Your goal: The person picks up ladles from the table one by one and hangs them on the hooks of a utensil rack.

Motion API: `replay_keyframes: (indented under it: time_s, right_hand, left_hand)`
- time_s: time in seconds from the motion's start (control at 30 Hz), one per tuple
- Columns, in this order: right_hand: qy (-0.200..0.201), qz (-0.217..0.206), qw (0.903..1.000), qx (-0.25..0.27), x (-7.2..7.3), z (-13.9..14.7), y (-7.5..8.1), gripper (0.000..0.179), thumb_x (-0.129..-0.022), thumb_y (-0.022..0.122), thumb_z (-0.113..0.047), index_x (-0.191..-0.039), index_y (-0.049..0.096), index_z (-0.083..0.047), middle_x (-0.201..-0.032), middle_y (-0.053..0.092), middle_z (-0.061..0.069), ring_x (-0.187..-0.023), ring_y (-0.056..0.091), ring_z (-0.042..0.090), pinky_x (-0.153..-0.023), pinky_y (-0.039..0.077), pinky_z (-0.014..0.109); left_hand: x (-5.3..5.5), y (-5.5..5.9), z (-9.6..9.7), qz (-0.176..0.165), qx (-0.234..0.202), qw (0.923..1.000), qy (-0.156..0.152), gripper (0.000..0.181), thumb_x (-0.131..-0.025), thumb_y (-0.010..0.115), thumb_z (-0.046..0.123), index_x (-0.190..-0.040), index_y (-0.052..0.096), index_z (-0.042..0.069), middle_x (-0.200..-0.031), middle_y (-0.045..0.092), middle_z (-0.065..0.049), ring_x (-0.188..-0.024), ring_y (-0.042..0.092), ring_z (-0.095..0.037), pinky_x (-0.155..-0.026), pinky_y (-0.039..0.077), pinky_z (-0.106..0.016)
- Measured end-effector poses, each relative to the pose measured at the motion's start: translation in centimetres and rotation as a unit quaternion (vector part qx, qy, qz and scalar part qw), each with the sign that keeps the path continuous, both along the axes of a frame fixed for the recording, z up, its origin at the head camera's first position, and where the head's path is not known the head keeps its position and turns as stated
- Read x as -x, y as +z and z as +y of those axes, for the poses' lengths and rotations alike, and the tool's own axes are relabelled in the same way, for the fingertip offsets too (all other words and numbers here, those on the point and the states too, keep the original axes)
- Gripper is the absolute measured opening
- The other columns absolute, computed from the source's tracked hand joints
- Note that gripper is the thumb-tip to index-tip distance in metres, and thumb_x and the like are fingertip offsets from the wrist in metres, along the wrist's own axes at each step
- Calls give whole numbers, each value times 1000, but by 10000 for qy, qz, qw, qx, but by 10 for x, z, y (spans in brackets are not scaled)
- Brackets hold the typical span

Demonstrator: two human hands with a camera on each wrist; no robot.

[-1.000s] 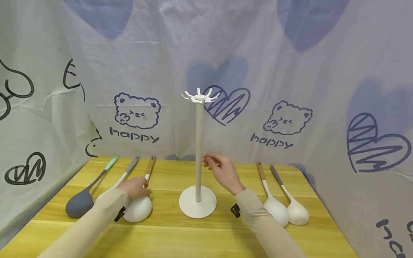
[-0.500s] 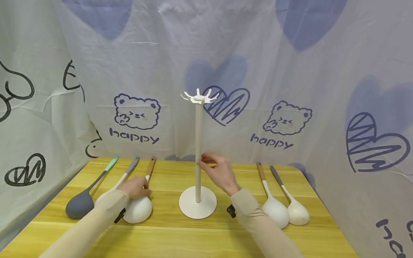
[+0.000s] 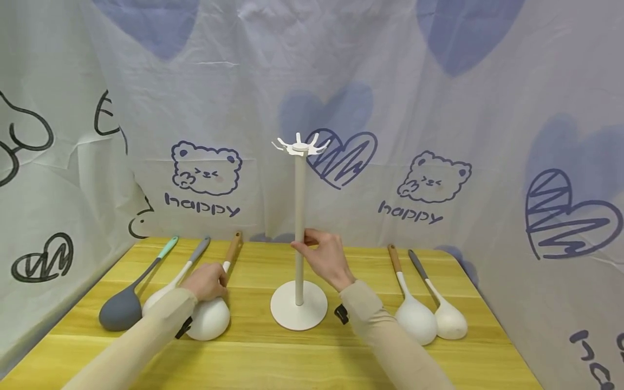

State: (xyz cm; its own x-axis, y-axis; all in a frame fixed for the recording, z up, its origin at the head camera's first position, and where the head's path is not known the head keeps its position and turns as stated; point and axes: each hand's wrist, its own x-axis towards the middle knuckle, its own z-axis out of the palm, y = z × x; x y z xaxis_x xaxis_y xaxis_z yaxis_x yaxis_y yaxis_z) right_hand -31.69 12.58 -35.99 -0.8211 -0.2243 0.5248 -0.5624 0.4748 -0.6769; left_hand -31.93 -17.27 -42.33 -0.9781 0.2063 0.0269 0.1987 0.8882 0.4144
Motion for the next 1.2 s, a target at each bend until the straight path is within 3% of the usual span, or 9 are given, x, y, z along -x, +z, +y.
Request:
replay_keyframes:
  time_s: [0.17,0.33,0.57,0.9,1.0,1.2]
  right_hand:
    - [52,-86,9999,-60,1,1,1,22,-91,72,-25,-106,75,-10,-97,76,9,-88,72,23,-68,61,26]
    - [81,-67,9998,-142,1,1,2,20,-92,70,-25,-106,75,-11,-96,76,8,-88,72,23,-69,61,28]
    - [44,-48,9998,-193,1,1,2,19,-92,70,-24,-105,75,-11,-96,76,8,-89,72,24,-69,62,29]
    - [79,53,9994,-325,0,-1,5,23,-92,70,-27,-107,74,-11,-96,76,7,-89,72,22,-74,62,35]
    - [132,14,9996,-232,0,-2,7,26,-93,69,-28,-112,72,-10,-99,75,7,-89,72,22,-76,61,34]
    - [81,71,9993,367,-3,-2,22,34,-94,67,-30,-121,68,-9,-107,73,11,-97,70,25,-81,61,35]
  left_hand:
    - [0,3,2,327,-117,9993,-102,10,-75,73,3,-69,70,11,-74,65,-3,-67,56,-17,-58,49,-30]
    - [-1,9,2,743,-315,9967,-3,8,-74,70,4,-72,71,12,-78,67,-5,-67,57,-19,-57,50,-30]
    - [-2,16,3,701,-825,9940,163,10,-80,68,5,-88,74,7,-91,71,-14,-76,65,-23,-62,58,-35]
    - [-8,25,5,1423,-1525,9780,78,13,-84,64,3,-96,64,8,-90,73,-14,-77,68,-25,-64,61,-36]
    - [-11,30,7,1345,-1869,9730,175,23,-87,63,5,-108,54,8,-92,71,-14,-78,68,-24,-65,61,-35]
    - [-18,47,16,1157,-2474,9618,161,63,-90,59,5,-147,31,6,-97,67,-15,-81,70,-24,-73,62,-41]
